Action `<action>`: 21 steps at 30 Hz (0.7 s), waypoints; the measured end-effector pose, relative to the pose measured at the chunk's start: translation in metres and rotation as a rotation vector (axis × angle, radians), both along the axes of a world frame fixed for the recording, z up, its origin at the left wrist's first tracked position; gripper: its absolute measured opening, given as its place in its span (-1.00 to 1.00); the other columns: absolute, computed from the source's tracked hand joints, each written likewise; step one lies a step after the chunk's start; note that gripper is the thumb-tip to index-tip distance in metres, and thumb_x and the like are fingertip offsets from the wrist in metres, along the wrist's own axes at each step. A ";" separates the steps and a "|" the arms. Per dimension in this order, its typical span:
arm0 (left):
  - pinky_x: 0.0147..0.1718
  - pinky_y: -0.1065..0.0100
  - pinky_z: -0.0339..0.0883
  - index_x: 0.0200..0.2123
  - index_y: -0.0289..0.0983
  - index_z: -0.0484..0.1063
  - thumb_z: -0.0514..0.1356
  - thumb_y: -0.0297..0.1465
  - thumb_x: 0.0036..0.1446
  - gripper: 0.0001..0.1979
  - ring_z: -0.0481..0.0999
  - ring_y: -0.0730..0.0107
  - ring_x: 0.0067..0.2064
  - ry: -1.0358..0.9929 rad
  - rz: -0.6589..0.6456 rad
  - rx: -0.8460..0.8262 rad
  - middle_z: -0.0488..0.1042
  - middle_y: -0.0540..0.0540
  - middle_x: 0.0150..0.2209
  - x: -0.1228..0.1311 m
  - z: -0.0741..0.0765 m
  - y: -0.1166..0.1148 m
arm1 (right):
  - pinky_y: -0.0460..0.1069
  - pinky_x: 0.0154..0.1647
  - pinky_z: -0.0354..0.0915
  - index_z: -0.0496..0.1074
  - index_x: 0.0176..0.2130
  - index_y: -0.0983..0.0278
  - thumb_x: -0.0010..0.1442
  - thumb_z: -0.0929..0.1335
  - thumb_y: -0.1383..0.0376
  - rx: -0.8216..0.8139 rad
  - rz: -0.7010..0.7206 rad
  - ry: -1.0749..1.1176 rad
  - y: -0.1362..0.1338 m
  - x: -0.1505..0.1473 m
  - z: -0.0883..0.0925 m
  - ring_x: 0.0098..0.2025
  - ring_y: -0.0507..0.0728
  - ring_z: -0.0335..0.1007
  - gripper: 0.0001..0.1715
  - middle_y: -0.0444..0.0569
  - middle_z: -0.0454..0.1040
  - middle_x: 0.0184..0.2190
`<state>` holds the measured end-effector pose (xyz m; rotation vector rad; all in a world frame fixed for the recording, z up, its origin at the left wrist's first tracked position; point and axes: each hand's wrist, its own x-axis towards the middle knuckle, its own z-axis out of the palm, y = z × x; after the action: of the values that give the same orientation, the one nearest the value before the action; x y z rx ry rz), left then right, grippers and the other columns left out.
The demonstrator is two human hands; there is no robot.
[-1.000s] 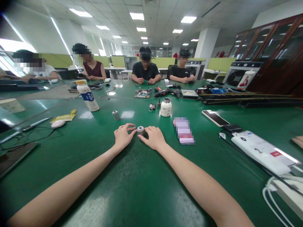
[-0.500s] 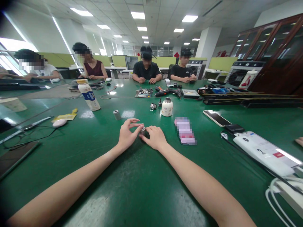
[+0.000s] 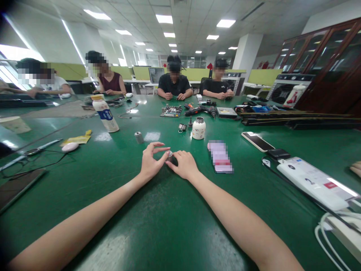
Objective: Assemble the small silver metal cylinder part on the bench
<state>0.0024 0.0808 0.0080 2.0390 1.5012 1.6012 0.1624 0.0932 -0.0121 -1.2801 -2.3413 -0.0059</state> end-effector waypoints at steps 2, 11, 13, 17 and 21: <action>0.09 0.01 0.23 -0.19 -0.15 0.39 0.32 -0.39 0.09 -0.78 0.56 0.14 -0.02 0.016 -0.007 -0.012 0.65 -0.04 -0.25 0.001 0.000 0.000 | 0.07 -0.07 0.23 0.46 -0.06 0.30 0.34 0.30 0.03 -0.002 -0.001 0.000 0.000 0.000 0.000 -0.08 0.21 0.41 -0.59 0.09 0.53 -0.11; 0.04 -0.03 0.19 -0.29 -0.14 0.44 0.32 -0.35 0.09 -0.88 0.53 0.06 -0.06 0.043 0.185 -0.076 0.65 -0.06 -0.32 -0.020 -0.010 0.019 | 0.06 -0.09 0.24 0.47 -0.11 0.30 0.33 0.30 0.01 0.003 -0.010 0.004 -0.003 -0.001 0.004 -0.10 0.21 0.41 -0.58 0.08 0.54 -0.15; 0.01 -0.07 0.17 -0.37 -0.13 0.45 0.35 -0.39 0.03 -0.87 0.52 0.00 -0.09 0.117 0.147 -0.193 0.65 -0.04 -0.41 -0.026 -0.019 0.024 | 0.07 -0.08 0.24 0.47 -0.10 0.30 0.33 0.30 0.01 0.003 -0.007 0.005 -0.004 -0.001 0.004 -0.10 0.21 0.41 -0.57 0.08 0.54 -0.14; 0.02 -0.06 0.13 -0.34 -0.10 0.50 0.35 -0.40 0.02 -0.88 0.50 -0.01 -0.07 0.164 0.101 -0.172 0.65 -0.06 -0.41 -0.031 -0.031 0.028 | 0.07 -0.08 0.24 0.47 -0.09 0.31 0.33 0.31 0.01 0.002 -0.010 0.009 -0.003 -0.001 0.004 -0.09 0.22 0.41 -0.57 0.08 0.54 -0.14; 0.03 -0.04 0.13 -0.28 -0.10 0.50 0.33 -0.39 0.05 -0.87 0.51 0.01 -0.08 0.177 0.118 -0.167 0.66 -0.05 -0.39 -0.027 -0.028 0.023 | 0.06 -0.08 0.24 0.47 -0.09 0.31 0.32 0.31 0.01 -0.003 -0.011 0.009 -0.003 -0.001 0.004 -0.09 0.22 0.41 -0.57 0.07 0.54 -0.13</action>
<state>-0.0243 0.1042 -0.0198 2.0800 1.7806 1.3091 0.1611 0.0899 -0.0078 -1.2914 -2.3278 -0.0001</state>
